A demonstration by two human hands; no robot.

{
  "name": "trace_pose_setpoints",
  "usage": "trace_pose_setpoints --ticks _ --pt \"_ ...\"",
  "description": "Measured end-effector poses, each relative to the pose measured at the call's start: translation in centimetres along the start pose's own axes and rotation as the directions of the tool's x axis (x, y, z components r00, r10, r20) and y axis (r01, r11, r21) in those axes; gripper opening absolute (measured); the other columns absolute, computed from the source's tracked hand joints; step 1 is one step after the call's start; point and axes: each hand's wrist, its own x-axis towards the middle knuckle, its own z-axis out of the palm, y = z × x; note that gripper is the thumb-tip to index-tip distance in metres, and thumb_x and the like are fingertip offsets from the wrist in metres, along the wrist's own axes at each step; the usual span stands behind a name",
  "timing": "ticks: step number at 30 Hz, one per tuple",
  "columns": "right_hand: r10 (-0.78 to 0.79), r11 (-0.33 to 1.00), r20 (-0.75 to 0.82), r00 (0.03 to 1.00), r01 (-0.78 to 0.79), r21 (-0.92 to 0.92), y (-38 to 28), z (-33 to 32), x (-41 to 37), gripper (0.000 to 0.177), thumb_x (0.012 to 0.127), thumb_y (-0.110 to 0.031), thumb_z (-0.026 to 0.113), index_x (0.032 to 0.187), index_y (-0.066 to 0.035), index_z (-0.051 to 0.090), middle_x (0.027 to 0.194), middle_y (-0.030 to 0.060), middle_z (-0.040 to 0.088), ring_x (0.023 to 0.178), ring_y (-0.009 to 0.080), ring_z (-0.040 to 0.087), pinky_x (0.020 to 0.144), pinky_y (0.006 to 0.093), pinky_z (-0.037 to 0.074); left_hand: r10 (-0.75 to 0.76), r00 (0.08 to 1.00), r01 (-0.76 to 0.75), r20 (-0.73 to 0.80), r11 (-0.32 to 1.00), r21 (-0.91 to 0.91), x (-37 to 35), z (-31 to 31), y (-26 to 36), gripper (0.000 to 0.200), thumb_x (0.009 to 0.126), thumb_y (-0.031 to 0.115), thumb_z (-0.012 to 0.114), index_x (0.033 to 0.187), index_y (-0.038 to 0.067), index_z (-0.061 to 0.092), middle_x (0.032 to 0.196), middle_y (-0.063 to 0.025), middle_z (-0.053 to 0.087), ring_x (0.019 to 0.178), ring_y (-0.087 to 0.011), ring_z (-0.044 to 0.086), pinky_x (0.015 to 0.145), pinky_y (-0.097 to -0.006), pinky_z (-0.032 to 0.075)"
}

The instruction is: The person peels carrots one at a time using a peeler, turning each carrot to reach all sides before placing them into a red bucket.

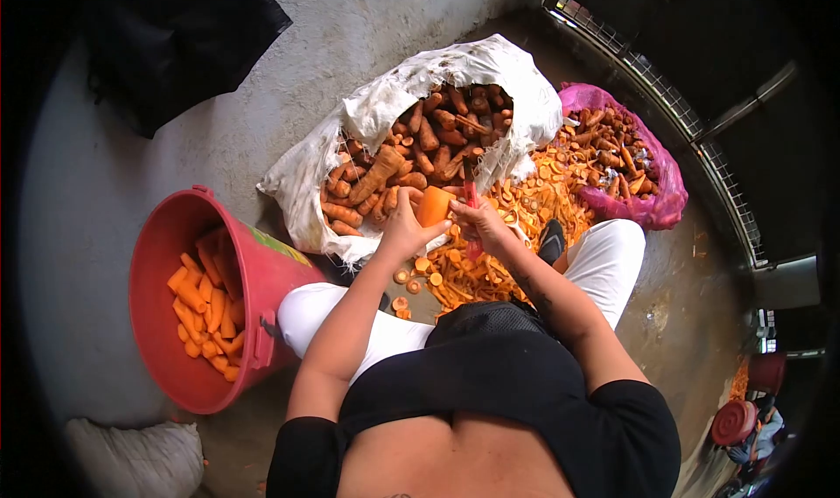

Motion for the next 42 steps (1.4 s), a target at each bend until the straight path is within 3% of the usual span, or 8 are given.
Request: trace_pose_setpoints --ticks 4,5,8,9,12,14,21,42 --pt "-0.086 0.987 0.067 0.994 0.094 -0.131 -1.8 1.8 -1.1 0.046 0.087 -0.022 0.068 0.126 -0.007 0.050 0.094 0.0035 0.063 0.056 0.0051 0.048 0.047 0.0199 0.037 0.060 0.993 -0.015 0.097 0.913 -0.407 0.1 0.8 -1.6 0.073 0.068 0.025 0.083 0.121 -0.001 0.041 0.106 -0.0107 0.052 0.100 -0.0189 0.055 0.086 -0.0324 0.047" --pt "-0.161 0.958 0.105 0.981 0.181 -0.223 -2.3 2.6 -1.7 0.046 0.089 -0.022 0.067 0.127 -0.005 0.050 0.111 0.0088 0.060 0.083 0.0103 0.059 0.066 0.0239 0.048 0.051 0.985 0.033 0.164 0.881 -0.472 0.3 0.7 -1.7 0.061 0.062 0.021 0.082 0.109 0.002 0.047 0.108 -0.0128 0.056 0.099 -0.0257 0.059 0.087 -0.0370 0.046" --pt "-0.287 0.815 0.149 0.946 0.323 -0.482 -2.2 3.3 -1.7 0.044 0.091 -0.021 0.064 0.128 -0.002 0.050 0.110 0.0099 0.060 0.102 0.0153 0.058 0.085 0.0288 0.048 0.053 0.999 -0.052 -0.008 0.995 0.080 -0.1 -0.5 -0.1 0.052 0.063 0.014 0.078 0.106 0.005 0.051 0.112 -0.0152 0.056 0.103 -0.0316 0.058 0.087 -0.0372 0.047" --pt "-0.453 0.581 0.167 0.876 0.433 -0.689 -1.6 3.2 -1.4 0.039 0.097 -0.030 0.053 0.122 -0.001 0.052 0.106 0.0127 0.060 0.095 0.0208 0.060 0.081 0.0316 0.048 0.111 0.989 -0.097 -0.097 0.986 0.136 -0.2 -0.6 -0.1 0.048 0.064 0.012 0.075 0.106 0.008 0.051 0.107 -0.0177 0.061 0.100 -0.0360 0.060 0.082 -0.0401 0.049" --pt "-0.523 0.371 0.070 0.850 0.301 -0.878 -1.3 1.9 -2.8 0.044 0.100 -0.040 0.040 0.112 0.000 0.054 0.098 0.0169 0.058 0.090 0.0279 0.060 0.076 0.0365 0.046 0.062 0.981 -0.072 -0.183 0.996 -0.054 -0.1 -0.7 0.0 0.044 0.065 0.013 0.075 0.102 0.007 0.052 0.095 -0.0177 0.064 0.093 -0.0359 0.063 0.078 -0.0414 0.051" --pt "-0.500 0.365 0.019 0.866 0.231 -0.902 -1.9 4.2 -5.0 0.045 0.101 -0.044 0.034 0.099 -0.003 0.054 0.077 0.0190 0.057 0.076 0.0361 0.059 0.069 0.0422 0.045 0.121 0.960 -0.149 -0.251 0.984 -0.096 -0.1 -0.5 0.0 0.046 0.066 0.013 0.073 0.106 0.007 0.052 0.092 -0.0165 0.066 0.090 -0.0346 0.065 0.075 -0.0410 0.052" --pt "-0.449 0.203 0.048 0.892 0.154 -0.967 -1.7 6.6 -4.6 0.037 0.099 -0.043 0.039 0.096 -0.008 0.049 0.069 0.0237 0.057 0.069 0.0453 0.056 0.059 0.0517 0.040 0.238 0.888 -0.320 -0.394 0.934 -0.157 0.4 -0.2 0.0 0.050 0.070 0.012 0.074 0.114 0.009 0.051 0.099 -0.0133 0.065 0.095 -0.0310 0.065 0.078 -0.0374 0.051" --pt "-0.363 0.039 0.147 0.920 0.173 -0.984 -2.9 5.0 -3.1 0.034 0.098 -0.044 0.039 0.091 -0.011 0.045 0.066 0.0229 0.056 0.066 0.0452 0.056 0.057 0.0529 0.041 0.202 0.889 -0.285 -0.410 0.946 -0.153 -0.8 -1.7 1.3 0.034 0.072 -0.001 0.066 0.103 0.006 0.053 0.093 -0.0159 0.064 0.090 -0.0365 0.062 0.073 -0.0386 0.049"
